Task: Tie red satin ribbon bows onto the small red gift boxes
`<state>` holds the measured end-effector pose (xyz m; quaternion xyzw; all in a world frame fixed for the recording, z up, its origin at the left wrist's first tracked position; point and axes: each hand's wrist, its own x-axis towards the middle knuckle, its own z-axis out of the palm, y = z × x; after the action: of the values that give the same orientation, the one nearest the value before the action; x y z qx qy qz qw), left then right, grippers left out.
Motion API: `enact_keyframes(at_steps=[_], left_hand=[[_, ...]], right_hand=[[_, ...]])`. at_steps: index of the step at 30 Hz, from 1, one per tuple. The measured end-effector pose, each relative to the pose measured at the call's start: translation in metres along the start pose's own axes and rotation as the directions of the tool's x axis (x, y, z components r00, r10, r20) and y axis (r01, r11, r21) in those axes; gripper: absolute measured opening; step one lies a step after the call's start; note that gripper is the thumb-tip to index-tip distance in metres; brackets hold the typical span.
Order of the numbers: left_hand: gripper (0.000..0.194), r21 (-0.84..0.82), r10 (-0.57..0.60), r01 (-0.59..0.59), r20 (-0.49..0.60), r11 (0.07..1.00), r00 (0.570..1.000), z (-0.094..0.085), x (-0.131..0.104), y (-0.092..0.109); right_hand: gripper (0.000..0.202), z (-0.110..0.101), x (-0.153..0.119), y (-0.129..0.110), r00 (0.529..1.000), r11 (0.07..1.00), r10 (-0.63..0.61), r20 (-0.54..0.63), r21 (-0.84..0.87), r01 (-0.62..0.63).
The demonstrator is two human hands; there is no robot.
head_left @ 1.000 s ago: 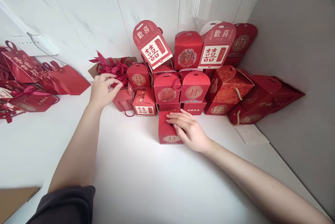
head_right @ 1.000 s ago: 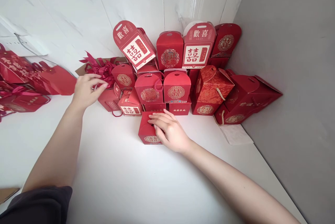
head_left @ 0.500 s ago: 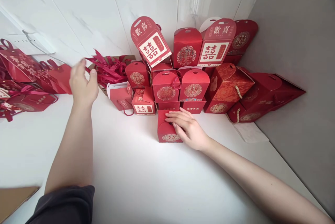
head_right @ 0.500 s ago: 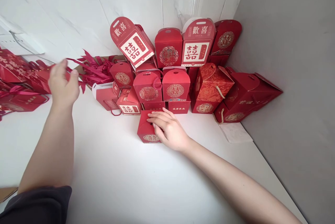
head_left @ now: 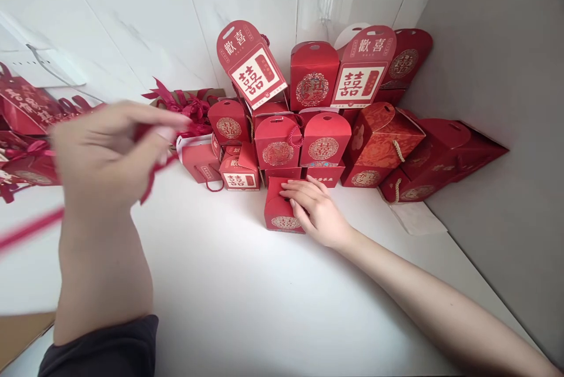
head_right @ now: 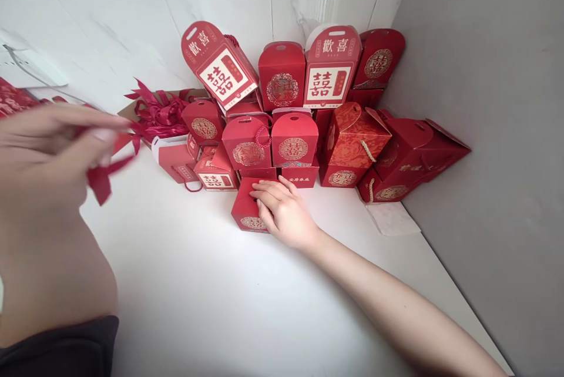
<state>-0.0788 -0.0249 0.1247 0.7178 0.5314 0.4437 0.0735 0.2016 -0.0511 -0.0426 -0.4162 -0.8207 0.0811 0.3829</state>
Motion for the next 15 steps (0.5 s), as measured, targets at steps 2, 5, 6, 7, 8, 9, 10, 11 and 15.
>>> enact_keyframes(at_steps=[2,5,6,7,8,9,10,11,15], left_hand=[[0.025,-0.067,0.047,-0.033,0.21,0.997,0.977,0.012,-0.013,0.017],[0.03,-0.084,0.067,-0.031,0.46,0.996,0.885,0.025,-0.022,0.031],[0.026,-0.082,0.074,-0.038,0.5,0.996,0.863,0.027,-0.023,0.033],[0.021,-0.083,0.082,-0.046,0.524,0.996,0.847,0.028,-0.024,0.034],[0.017,-0.089,0.092,-0.051,0.543,0.995,0.835,0.029,-0.026,0.035],[0.015,-0.103,0.103,-0.055,0.558,0.993,0.823,0.03,-0.027,0.036],[0.014,-0.127,0.118,-0.055,0.573,0.99,0.811,0.031,-0.029,0.038],[0.013,-0.16,0.136,-0.05,0.587,0.986,0.798,0.032,-0.032,0.039],[0.012,-0.303,0.165,0.027,0.589,0.953,0.791,0.039,-0.04,0.045]], right_hand=[[0.029,-0.003,0.001,-0.002,1.0,1.0,0.018,0.005,-0.023,-0.018],[0.026,-0.014,0.003,-0.011,0.999,0.999,0.022,-0.031,0.045,-0.02],[0.025,-0.018,0.003,-0.016,0.998,0.996,0.02,-0.061,0.093,-0.014],[0.024,-0.023,0.003,-0.023,0.995,0.989,0.018,-0.094,0.151,-0.004],[0.024,-0.028,0.002,-0.03,0.993,0.977,0.021,-0.115,0.215,0.004],[0.023,-0.032,0.001,-0.038,0.993,0.959,0.03,-0.112,0.284,0.003],[0.024,-0.036,0.0,-0.046,0.995,0.929,0.052,-0.084,0.37,-0.018],[0.026,-0.038,-0.001,-0.053,0.997,0.878,0.081,-0.021,0.474,-0.061],[0.053,-0.041,-0.004,-0.069,0.963,0.578,0.051,0.266,0.778,-0.245]])
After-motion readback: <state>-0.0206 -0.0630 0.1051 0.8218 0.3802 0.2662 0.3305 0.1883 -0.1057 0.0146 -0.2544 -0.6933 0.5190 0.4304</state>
